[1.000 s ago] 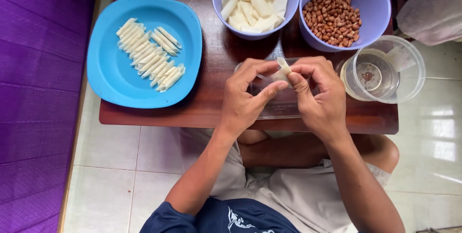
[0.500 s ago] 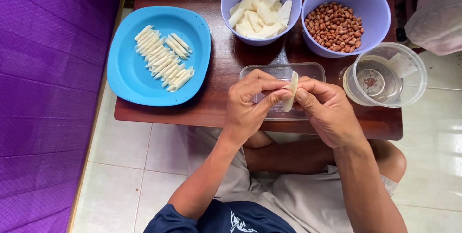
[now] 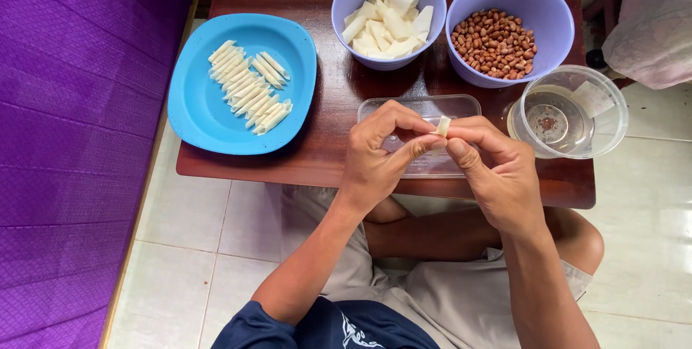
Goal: Assembling nut rolls by placing peanuts inside thin wrappers and rolling them into tight cylinders.
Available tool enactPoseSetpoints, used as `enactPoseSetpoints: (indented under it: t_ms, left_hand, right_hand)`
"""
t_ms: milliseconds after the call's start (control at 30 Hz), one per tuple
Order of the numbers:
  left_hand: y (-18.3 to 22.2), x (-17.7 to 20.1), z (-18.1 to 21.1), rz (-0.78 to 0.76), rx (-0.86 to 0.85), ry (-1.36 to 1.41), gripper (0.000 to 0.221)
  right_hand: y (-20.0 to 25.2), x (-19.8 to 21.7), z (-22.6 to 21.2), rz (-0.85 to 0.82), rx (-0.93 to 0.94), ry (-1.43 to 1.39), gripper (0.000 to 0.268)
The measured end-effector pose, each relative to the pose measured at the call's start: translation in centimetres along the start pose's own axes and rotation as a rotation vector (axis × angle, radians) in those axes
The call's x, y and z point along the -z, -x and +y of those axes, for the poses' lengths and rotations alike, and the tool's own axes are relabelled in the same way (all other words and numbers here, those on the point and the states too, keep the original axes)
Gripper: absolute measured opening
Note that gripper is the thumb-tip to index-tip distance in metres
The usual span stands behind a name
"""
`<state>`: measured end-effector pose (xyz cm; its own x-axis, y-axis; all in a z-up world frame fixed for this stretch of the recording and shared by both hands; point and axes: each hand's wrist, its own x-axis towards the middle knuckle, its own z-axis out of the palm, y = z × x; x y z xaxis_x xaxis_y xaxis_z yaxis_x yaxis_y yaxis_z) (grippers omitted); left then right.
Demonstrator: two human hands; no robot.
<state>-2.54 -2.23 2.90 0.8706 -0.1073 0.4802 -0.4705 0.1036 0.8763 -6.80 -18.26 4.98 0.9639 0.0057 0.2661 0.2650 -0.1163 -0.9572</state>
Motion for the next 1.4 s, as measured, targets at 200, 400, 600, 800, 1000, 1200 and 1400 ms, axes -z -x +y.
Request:
enactPoseSetpoints:
  t_ms: [200,400,600,800,1000,1200,1400]
  left_hand:
    - [0.6,-0.3,-0.7,-0.029,0.140,0.156,0.026]
    - [0.0,0.8,-1.1,-0.099,0.148,0.121,0.028]
    - [-0.4,1.5,-0.9,-0.152,0.175,0.112,0.028]
    - [-0.8,1.6,-1.6,-0.158,0.191,0.125,0.033]
    - [-1.0,2.1,-1.5,-0.183,0.217,0.148,0.041]
    - [-1.8,3.0,-0.1,-0.281,0.267,0.119,0.042]
    - [-2.1,3.4,-0.7,-0.346,0.278,0.194,0.051]
  right_hand:
    - [0.1,0.5,0.8,-0.066,-0.035,-0.108,0.018]
    - [-0.2,0.8,0.3,-0.125,0.028,-0.025,0.022]
    - [-0.5,0.7,0.1,-0.161,0.039,-0.002,0.025]
    - [-1.2,0.5,0.5,-0.206,0.043,-0.031,0.031]
    - [-2.0,0.7,0.9,-0.328,0.052,-0.058,0.035]
    - [-2.1,1.4,0.6,-0.440,-0.081,0.009,0.041]
    - [-2.5,1.5,1.8,-0.482,-0.151,-0.020,0.032]
